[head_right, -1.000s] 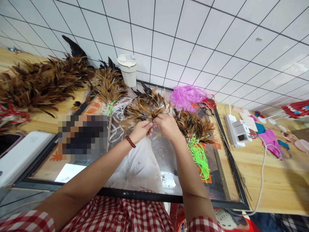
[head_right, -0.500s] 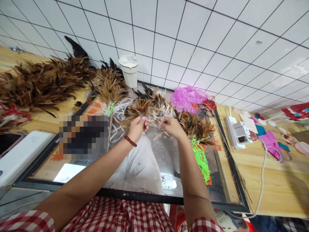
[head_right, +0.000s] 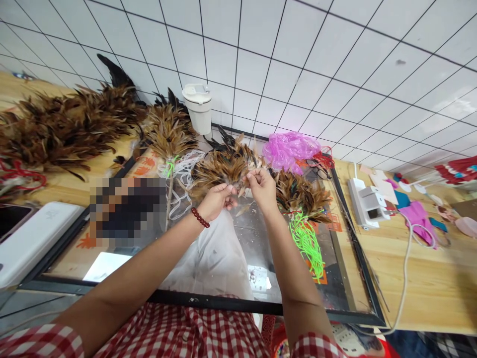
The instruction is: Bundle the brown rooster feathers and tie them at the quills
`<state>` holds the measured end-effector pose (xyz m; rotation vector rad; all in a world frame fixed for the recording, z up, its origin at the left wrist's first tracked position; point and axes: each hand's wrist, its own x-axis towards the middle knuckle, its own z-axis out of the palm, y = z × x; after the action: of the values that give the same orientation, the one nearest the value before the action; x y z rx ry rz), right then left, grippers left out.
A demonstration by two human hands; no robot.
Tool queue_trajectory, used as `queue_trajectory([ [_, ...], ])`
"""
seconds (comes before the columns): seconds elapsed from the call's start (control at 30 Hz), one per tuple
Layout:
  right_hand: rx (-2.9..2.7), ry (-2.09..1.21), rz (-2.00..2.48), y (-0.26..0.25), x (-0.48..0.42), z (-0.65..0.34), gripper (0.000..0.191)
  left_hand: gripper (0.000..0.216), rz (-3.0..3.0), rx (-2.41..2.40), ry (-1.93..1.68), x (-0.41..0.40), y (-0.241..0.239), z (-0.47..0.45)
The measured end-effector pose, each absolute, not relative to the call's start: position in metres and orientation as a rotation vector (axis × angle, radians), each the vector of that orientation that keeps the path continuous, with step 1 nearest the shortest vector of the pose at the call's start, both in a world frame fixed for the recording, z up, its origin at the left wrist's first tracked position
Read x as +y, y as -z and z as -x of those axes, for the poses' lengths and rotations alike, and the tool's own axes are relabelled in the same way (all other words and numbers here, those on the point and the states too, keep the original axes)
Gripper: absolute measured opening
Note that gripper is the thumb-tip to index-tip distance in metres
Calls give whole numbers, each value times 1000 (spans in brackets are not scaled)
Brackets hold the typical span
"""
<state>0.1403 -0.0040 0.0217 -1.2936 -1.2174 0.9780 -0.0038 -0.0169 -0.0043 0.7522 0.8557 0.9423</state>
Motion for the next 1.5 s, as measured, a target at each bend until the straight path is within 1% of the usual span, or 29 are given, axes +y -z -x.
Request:
queue_trajectory([
  [0.13, -1156, -1081, 1209, -23, -5, -139, 32, 26, -749, 818, -952, -17, 7, 3],
  [0.3, -1242, -1332, 1293, -25, -8, -138, 46, 23, -696, 807, -1104, -15, 7, 1],
  [0.37, -1306, -1365, 1310, -24, -9, -138, 43, 23, -696, 797, -1120, -15, 7, 1],
  [0.7, -1571, -955, 1192, -16, -4, -145, 17, 18, -659, 847, -960, -17, 4, 4],
  [0.83, -1660, -890, 1202, -13, -6, -141, 13, 19, -733, 824, -891, -18, 3, 3],
  [0.93, -1565, -910, 1235, -13, -4, -142, 15, 20, -747, 797, -888, -19, 3, 3],
  [1.07, -1264, -786, 1318, -7, 6, -157, 22, 23, -702, 745, -964, -17, 3, 4],
  [1.13, -1268, -721, 1394, -2, 10, -167, 21, 22, -661, 753, -1032, -16, 3, 4],
  [1.27, -1632, -538, 1624, 8, 9, -173, 16, 18, -578, 826, -1220, -12, 4, 3],
  [1.37, -1896, -377, 1695, 12, 4, -167, 20, 20, -566, 871, -1320, -10, 5, 2],
  [1.43, -1988, -339, 1736, 11, 2, -162, 18, 21, -578, 879, -1336, -10, 5, 2],
  [1.5, -1964, -383, 1778, 7, 1, -161, 13, 22, -580, 883, -1340, -10, 6, 2],
])
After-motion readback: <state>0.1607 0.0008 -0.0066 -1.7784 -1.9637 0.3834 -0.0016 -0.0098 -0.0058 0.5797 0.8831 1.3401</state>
